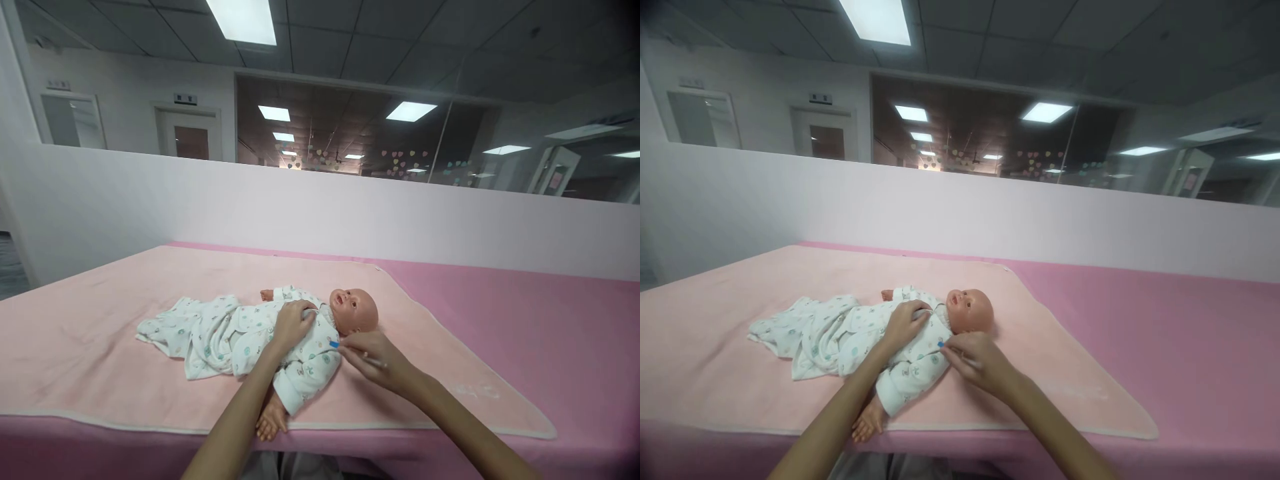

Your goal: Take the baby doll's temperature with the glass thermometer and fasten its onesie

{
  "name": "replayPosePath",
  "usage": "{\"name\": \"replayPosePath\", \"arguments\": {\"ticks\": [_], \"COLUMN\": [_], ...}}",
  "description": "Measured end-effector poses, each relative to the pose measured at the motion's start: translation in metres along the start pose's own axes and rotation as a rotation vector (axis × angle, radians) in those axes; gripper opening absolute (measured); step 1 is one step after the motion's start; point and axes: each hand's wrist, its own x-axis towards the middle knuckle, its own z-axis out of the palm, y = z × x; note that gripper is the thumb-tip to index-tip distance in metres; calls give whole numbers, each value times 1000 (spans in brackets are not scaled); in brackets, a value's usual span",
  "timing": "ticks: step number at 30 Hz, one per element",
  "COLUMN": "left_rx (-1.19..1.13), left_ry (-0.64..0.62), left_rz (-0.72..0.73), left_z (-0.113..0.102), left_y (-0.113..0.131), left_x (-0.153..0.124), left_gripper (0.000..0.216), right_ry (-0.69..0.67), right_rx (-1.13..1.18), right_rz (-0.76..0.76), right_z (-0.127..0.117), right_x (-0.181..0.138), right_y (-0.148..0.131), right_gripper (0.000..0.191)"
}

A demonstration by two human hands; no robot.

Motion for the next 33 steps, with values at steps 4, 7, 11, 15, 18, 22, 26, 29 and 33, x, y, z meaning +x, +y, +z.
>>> {"name": "replayPosePath", "arguments": {"ticks": [4, 7, 11, 15, 18, 22, 26, 29, 33], "left_rx": [14, 26, 31, 11, 9, 13, 12, 7, 8], "left_ry": [0, -21, -54, -56, -57, -66, -74, -65, -46], "left_rz": [16, 27, 3, 5, 15, 7, -11, -9, -4], "left_z": [-1, -3, -5, -5, -5, -5, -5, -5, -5], "left_y": [1, 4, 6, 5, 3, 3, 3, 4, 5], "left_x": [0, 0, 1, 1, 0, 0, 1, 0, 0], "left_gripper": [17, 17, 18, 18, 19, 20, 20, 20, 20], "right_ry": [-143, -172, -108, -34, 28, 41, 14, 38, -51], "right_rx": [-240, -256, -207, -159, -70, 152, 229, 216, 193], "right_rz": [50, 91, 124, 190, 348, 525, 611, 655, 720], "right_z": [5, 12, 24, 27, 23, 24, 36, 39, 22], "right_x": [-34, -53, -63, -58, -49, -34, -24, -14, 5], "right_y": [37, 59, 73, 67, 58, 58, 68, 72, 69], "right_gripper": [28, 31, 30, 26, 35, 45, 46, 49, 59]}}
